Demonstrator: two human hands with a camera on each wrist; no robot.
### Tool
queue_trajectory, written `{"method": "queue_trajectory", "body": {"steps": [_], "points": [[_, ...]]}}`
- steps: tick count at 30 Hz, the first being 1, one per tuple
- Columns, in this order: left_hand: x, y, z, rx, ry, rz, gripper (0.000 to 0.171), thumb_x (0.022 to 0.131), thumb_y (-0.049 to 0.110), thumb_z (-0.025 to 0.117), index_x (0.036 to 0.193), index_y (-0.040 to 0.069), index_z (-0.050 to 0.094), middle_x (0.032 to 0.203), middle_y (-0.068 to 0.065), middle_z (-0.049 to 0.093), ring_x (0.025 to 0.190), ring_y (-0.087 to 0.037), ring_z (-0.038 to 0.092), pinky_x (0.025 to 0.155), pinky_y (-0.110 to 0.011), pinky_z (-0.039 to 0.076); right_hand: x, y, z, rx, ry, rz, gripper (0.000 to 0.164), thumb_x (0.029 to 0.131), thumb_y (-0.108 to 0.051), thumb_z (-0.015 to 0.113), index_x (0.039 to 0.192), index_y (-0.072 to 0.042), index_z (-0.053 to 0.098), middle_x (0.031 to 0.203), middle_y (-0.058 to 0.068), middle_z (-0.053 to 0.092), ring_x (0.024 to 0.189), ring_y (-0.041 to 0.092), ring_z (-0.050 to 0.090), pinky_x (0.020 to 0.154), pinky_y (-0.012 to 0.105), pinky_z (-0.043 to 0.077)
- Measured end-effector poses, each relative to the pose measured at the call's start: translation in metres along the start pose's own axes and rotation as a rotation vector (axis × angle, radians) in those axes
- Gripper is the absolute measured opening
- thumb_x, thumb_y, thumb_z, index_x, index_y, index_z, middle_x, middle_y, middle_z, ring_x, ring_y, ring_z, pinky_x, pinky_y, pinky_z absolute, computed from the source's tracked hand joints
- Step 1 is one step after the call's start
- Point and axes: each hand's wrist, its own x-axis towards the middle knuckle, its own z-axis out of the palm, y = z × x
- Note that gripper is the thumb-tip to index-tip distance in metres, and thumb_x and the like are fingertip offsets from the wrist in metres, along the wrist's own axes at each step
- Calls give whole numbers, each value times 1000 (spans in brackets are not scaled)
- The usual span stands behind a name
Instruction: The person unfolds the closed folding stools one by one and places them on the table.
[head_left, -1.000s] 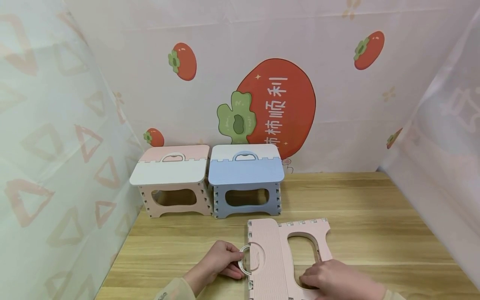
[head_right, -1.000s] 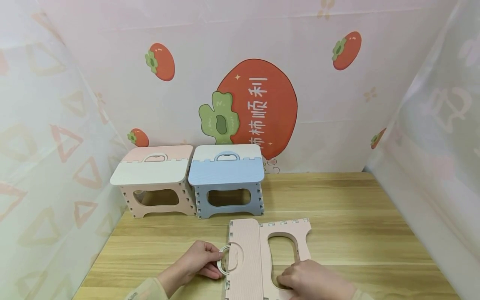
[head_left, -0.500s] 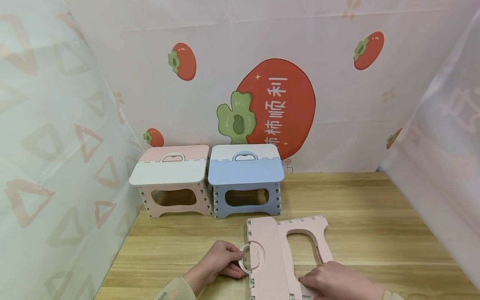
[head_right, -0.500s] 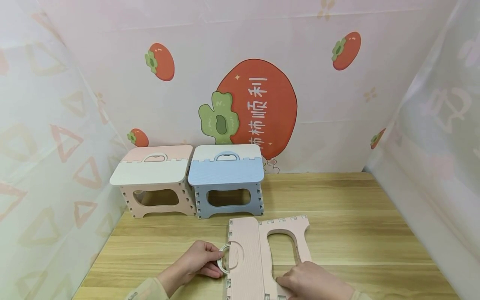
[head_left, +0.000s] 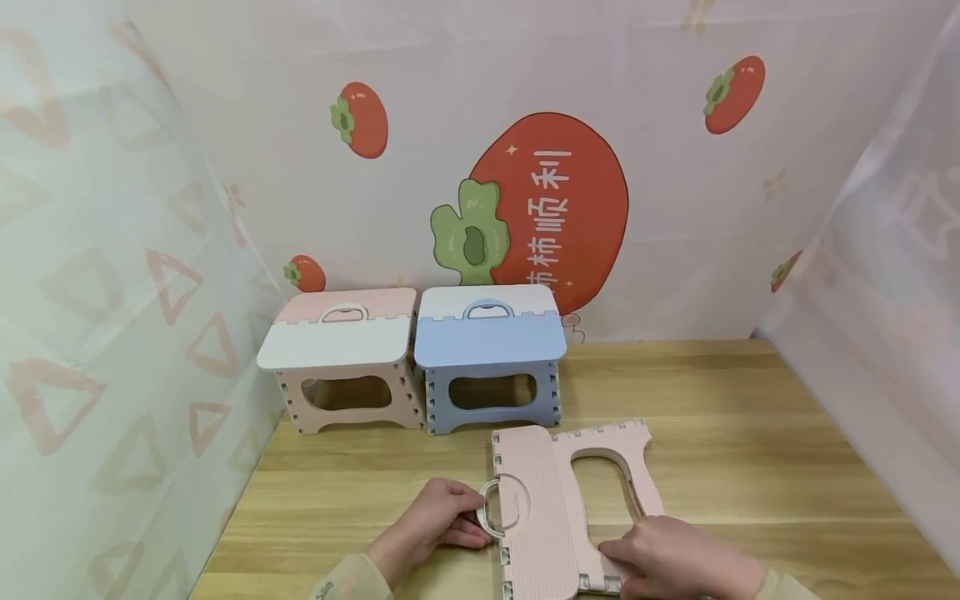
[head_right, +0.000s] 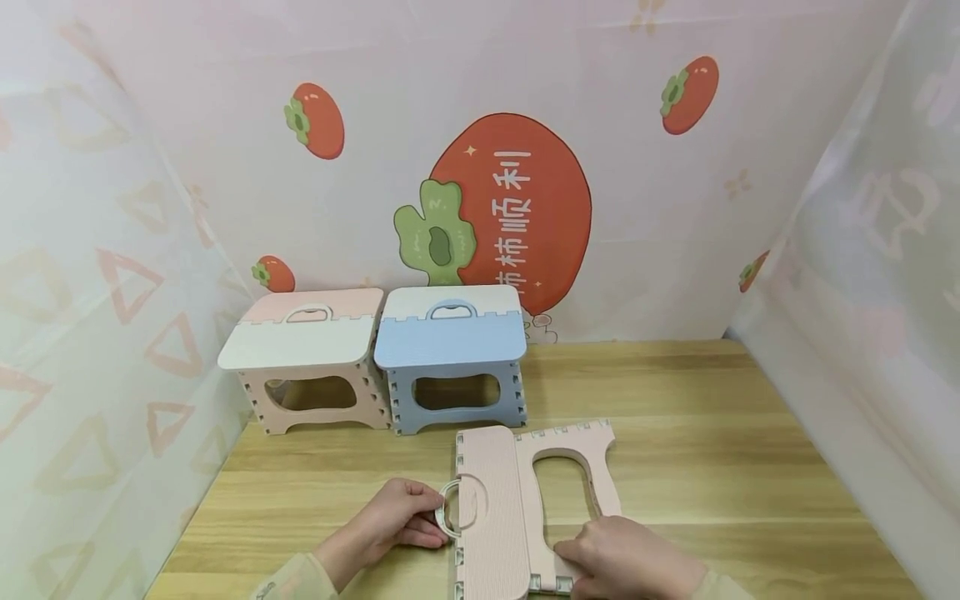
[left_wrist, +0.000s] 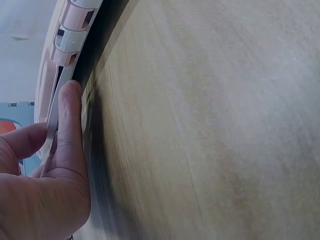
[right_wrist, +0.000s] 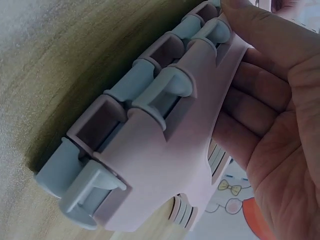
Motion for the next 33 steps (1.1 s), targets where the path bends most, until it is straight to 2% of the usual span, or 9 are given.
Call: {"method": "queue_trajectory", "body": {"steps": [7, 18, 23, 33], "points": [[2, 7, -5, -6, -4, 12, 26, 100, 10, 62, 113, -13, 65, 79, -19, 73, 65, -22, 74, 67, -37, 64, 7, 0, -8, -2, -62, 59, 33, 76, -29, 85, 81, -24, 52, 64, -24, 27, 55, -11, 22, 49, 8, 23], [2, 7, -7, -23, -9, 10, 26, 100, 9, 62, 114, -14, 64, 79, -19, 74, 65, -21, 74, 68, -37, 64, 10, -4, -11, -24, -91, 58, 34, 79, -36, 84, 81, -25, 52, 64, -23, 27, 54, -8, 25, 50, 9, 23], [2, 6, -6, -17, -10, 0, 26, 101, 9, 62, 114, -13, 64, 80, -19, 74, 65, -20, 74, 68, -37, 64, 11, -7, -9, -41, -87, 74, 36, 77, -37, 84, 76, -26, 50, 63, -23, 26, 53, -7, 24, 49, 9, 22], [1, 3, -4, -9, -13, -17, 27, 101, 11, 62, 115, -13, 65, 80, -19, 74, 66, -21, 74, 68, -37, 64, 9, -10, -5, -59, -74, 95, 38, 71, -30, 84, 71, -26, 47, 61, -23, 25, 52, -8, 21, 47, 10, 18]]}}
